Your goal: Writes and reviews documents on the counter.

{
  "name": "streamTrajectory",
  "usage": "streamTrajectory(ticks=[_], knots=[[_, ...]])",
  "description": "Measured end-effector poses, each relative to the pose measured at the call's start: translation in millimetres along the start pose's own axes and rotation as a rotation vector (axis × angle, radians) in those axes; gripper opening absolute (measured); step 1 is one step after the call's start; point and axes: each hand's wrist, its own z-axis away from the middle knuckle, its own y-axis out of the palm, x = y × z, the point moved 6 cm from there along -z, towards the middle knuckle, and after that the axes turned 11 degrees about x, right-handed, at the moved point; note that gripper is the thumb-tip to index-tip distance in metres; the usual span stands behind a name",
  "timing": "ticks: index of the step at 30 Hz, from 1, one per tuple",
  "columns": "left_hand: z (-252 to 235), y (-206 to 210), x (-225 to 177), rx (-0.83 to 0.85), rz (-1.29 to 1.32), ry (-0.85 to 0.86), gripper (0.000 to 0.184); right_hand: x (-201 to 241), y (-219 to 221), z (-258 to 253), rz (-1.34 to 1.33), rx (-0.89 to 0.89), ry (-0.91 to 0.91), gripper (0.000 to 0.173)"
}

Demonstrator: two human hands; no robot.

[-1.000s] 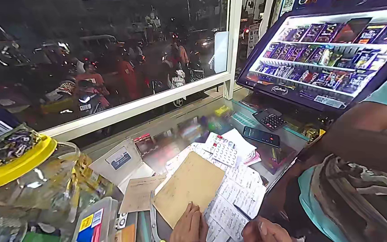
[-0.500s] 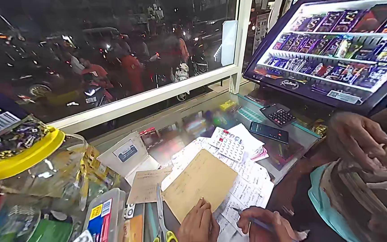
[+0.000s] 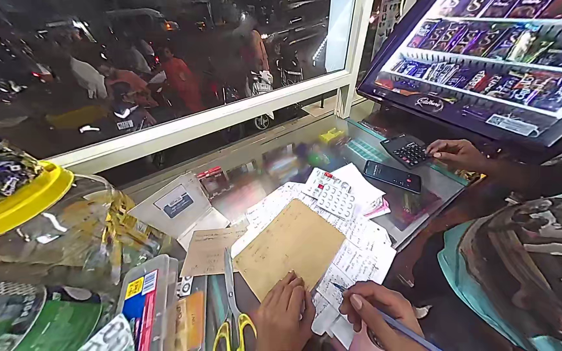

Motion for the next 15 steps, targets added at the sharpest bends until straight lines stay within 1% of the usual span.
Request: streamTrajectory(ticks=[3,5,9,12,15], knots=[[0.7,1.6,1.4,-0.01,-0.004,-0.004,0.023,-6.4,-2.7,-1.4,-0.119,-0.02,0.006,0.021],[1.4,3.5,2.4,-0.014,-0.011,-0.009,0.023,-12.5,-7.7,-3.0,-0.211,-0.09,0.023,0.025],[-0.6,4.2,2.3,-0.005,-0.015,-0.015,0.023,-21.1,-18.8,-4.6,-0.294,-0.2,0.103,0.035],[0.3,5.1,1.2,0.01,-0.004,-0.013,0.023,-37.9,-25.7,-5.3,-0.47,-0.296,0.242,0.049],[-2.2,4.2,3.8,0.004,-0.006,-0.018,0.025,-63.6,-34.7,-19.8,-0.695,-0.428,0.407,0.051]])
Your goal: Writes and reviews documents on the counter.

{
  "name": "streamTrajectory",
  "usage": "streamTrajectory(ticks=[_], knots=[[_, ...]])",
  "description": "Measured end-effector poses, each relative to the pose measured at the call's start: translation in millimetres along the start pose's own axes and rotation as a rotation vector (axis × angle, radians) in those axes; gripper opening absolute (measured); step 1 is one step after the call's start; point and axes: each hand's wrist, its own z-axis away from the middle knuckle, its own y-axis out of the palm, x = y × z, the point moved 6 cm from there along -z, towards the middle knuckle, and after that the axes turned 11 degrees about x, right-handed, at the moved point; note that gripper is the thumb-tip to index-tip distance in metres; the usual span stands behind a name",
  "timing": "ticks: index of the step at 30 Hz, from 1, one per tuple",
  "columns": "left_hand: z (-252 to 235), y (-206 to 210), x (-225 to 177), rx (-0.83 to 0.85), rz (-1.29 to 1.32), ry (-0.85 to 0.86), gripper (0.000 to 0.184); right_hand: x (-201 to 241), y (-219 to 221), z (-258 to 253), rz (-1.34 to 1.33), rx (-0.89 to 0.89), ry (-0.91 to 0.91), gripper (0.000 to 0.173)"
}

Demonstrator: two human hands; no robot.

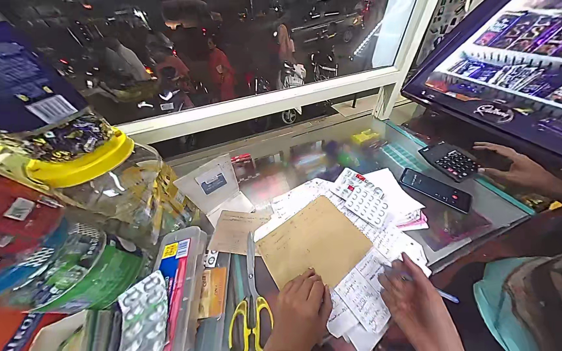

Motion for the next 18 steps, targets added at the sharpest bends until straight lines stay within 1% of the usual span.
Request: streamTrajectory(ticks=[1,2,5,8,15,18], knots=[[0.8,0.7,-1.1,-0.003,0.003,-0.003,0.025,-0.5,-5.9,-5.8,-0.065,-0.033,0.02,0.052],[2.6,1.7,-2.4,-0.004,0.009,-0.005,0.026,0.9,-10.6,-8.0,-0.118,-0.063,0.018,0.057],[3.0,2.2,-1.0,0.0,0.015,-0.009,0.026,11.5,-23.7,-7.3,-0.217,-0.16,-0.099,0.07],[1.4,2.7,1.1,0.006,0.008,-0.042,0.025,20.3,-42.9,-3.2,-0.188,-0.189,-0.221,0.075],[0.8,6.0,0.4,0.04,0.017,-0.054,0.026,23.2,-45.9,0.5,-0.137,-0.234,-0.252,0.074],[1.3,5.2,1.8,0.038,0.024,-0.067,0.026,22.2,-47.8,1.7,-0.111,-0.174,-0.331,0.081]])
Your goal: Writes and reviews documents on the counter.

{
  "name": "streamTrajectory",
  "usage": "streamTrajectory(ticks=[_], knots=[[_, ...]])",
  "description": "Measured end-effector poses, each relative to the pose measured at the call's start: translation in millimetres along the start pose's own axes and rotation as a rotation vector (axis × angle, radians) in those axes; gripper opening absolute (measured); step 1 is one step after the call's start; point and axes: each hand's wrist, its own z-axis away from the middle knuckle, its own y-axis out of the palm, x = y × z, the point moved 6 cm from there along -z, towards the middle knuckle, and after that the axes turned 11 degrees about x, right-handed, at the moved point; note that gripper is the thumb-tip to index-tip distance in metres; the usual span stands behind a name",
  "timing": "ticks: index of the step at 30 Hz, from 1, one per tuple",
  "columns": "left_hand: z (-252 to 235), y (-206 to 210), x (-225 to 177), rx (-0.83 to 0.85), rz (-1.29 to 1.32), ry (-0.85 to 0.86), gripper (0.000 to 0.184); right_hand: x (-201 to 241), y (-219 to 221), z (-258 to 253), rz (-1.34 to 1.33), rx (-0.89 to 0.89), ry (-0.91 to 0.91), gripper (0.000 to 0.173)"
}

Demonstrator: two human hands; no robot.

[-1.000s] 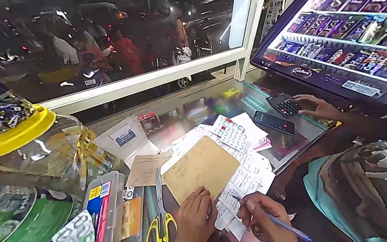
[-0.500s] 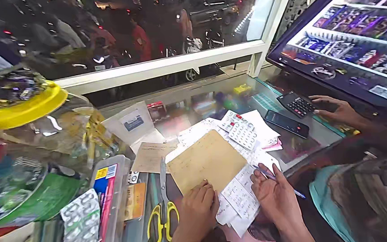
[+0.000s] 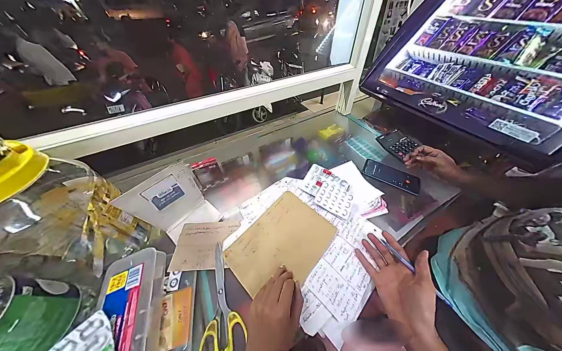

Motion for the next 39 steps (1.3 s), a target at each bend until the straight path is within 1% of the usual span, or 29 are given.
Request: streamTrajectory(ticks=[1,2,3,4,5,6,8,11,14,18,21,24,26,29,31,34,39], knots=[[0.3,0.0,0.0,-0.006,0.002,-0.008,0.026,2.1,0.1,0.2,0.03,0.032,-0.063,0.083],[-0.1,0.1,-0.2,-0.014,0.001,-0.017,0.027,5.5,2.0,0.4,0.084,0.071,-0.133,0.08],[-0.9,-0.2,-0.2,-0.019,-0.003,-0.027,0.027,8.8,5.7,0.4,0.167,0.107,-0.205,0.071],[-0.6,-0.5,0.3,-0.018,-0.006,-0.04,0.026,10.7,9.4,0.4,0.279,0.134,-0.269,0.053],[-1.0,-0.6,1.3,-0.015,-0.011,-0.058,0.026,10.6,13.3,-2.1,0.405,0.166,-0.295,0.033],[-0.7,-0.7,1.9,-0.01,-0.01,-0.076,0.025,8.5,16.7,-6.4,0.543,0.185,-0.293,0.02],[-1.3,0.2,3.0,0.001,-0.01,-0.097,0.024,1.7,24.5,-21.4,0.785,0.205,-0.267,0.022],[-0.9,-0.2,3.1,0.013,-0.01,-0.103,0.024,-10.7,36.8,-43.3,1.079,0.259,-0.325,0.009],[-1.4,0.3,2.6,0.042,-0.004,-0.113,0.023,-17.2,47.3,-55.9,1.309,0.289,-0.315,0.011],[-1.4,0.1,3.8,0.056,0.006,-0.126,0.022,-11.6,47.0,-46.5,1.369,0.22,-0.334,0.01],[-1.1,1.0,3.7,0.061,0.01,-0.129,0.022,-13.2,45.1,-42.8,1.406,0.23,-0.351,0.011],[-0.7,0.5,2.7,0.062,0.007,-0.126,0.022,-18.3,51.3,-46.1,1.404,0.295,-0.364,0.011],[-1.5,0.1,2.7,0.073,0.012,-0.127,0.022,-17.8,53.3,-44.8,1.418,0.284,-0.387,0.011],[-2.1,-0.7,3.3,0.086,0.028,-0.129,0.022,-3.1,48.7,-26.4,1.283,0.202,-0.595,0.013],[-1.4,-0.2,3.3,0.076,0.019,-0.126,0.022,5.5,40.3,-14.6,1.157,0.222,-0.699,0.014],[-0.4,1.1,3.7,0.049,0.008,-0.121,0.023,11.1,31.6,-5.8,1.081,0.258,-0.742,0.013],[-0.8,0.5,3.3,0.037,-0.002,-0.12,0.023,11.8,28.8,-1.1,1.072,0.263,-0.746,0.013]])
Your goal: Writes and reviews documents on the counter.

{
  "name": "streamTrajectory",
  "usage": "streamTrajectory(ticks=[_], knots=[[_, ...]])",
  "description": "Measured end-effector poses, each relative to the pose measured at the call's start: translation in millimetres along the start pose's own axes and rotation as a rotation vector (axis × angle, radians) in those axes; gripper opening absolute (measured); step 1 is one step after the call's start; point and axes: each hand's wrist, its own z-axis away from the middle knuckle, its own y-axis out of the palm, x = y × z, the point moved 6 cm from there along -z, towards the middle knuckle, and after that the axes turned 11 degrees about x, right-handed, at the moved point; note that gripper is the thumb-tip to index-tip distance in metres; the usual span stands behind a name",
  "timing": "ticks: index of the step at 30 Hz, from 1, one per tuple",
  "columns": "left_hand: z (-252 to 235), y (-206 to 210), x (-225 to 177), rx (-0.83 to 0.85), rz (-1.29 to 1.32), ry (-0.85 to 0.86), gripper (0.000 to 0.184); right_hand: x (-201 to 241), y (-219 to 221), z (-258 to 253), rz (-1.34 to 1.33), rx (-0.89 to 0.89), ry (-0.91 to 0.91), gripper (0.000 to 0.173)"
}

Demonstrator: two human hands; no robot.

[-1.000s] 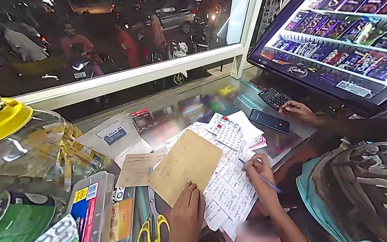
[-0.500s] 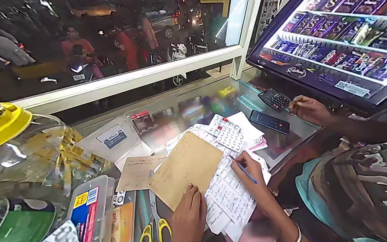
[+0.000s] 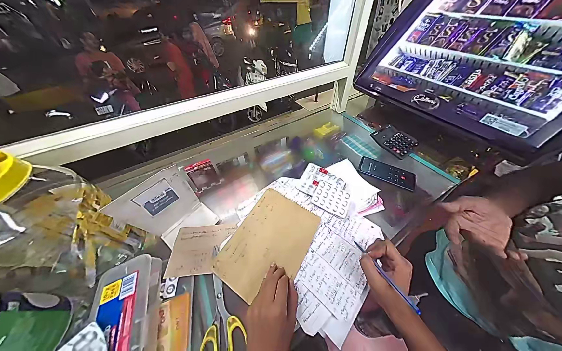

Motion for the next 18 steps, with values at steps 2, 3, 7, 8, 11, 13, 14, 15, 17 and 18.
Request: streamTrajectory(ticks=[2,3,7,8,11,13,14,15,17,18], knots=[[0.1,-0.1,-0.1,-0.001,0.001,0.002,0.024,-0.1,0.1,1.5,-0.004,-0.001,-0.002,0.013],[0.2,-0.1,0.1,0.0,0.003,0.003,0.024,-0.4,0.3,2.7,-0.002,-0.003,-0.001,0.013],[0.6,0.5,1.0,0.027,0.027,-0.006,0.024,-0.9,0.2,5.9,0.028,-0.007,0.024,0.016],[0.5,0.9,1.5,0.027,0.029,-0.007,0.024,-1.5,1.1,6.1,0.035,-0.008,0.021,0.016],[0.4,1.0,1.7,0.022,0.027,-0.005,0.024,-2.2,4.1,7.3,0.056,-0.011,0.014,0.017],[0.4,1.2,1.8,0.017,0.027,-0.006,0.024,-4.1,7.5,5.3,0.088,0.019,0.059,0.013],[0.3,1.1,1.9,0.014,0.029,-0.006,0.023,-5.3,10.2,2.0,0.112,0.056,0.099,0.012],[0.6,1.2,2.1,0.009,0.029,-0.004,0.023,-7.3,13.8,-2.0,0.132,0.116,0.147,0.012],[1.2,1.2,2.0,0.002,0.025,-0.001,0.023,-10.5,21.5,-10.6,0.154,0.225,0.22,0.012],[0.8,1.2,1.9,0.003,0.024,-0.003,0.023,-11.6,25.0,-14.5,0.166,0.251,0.231,0.012]])
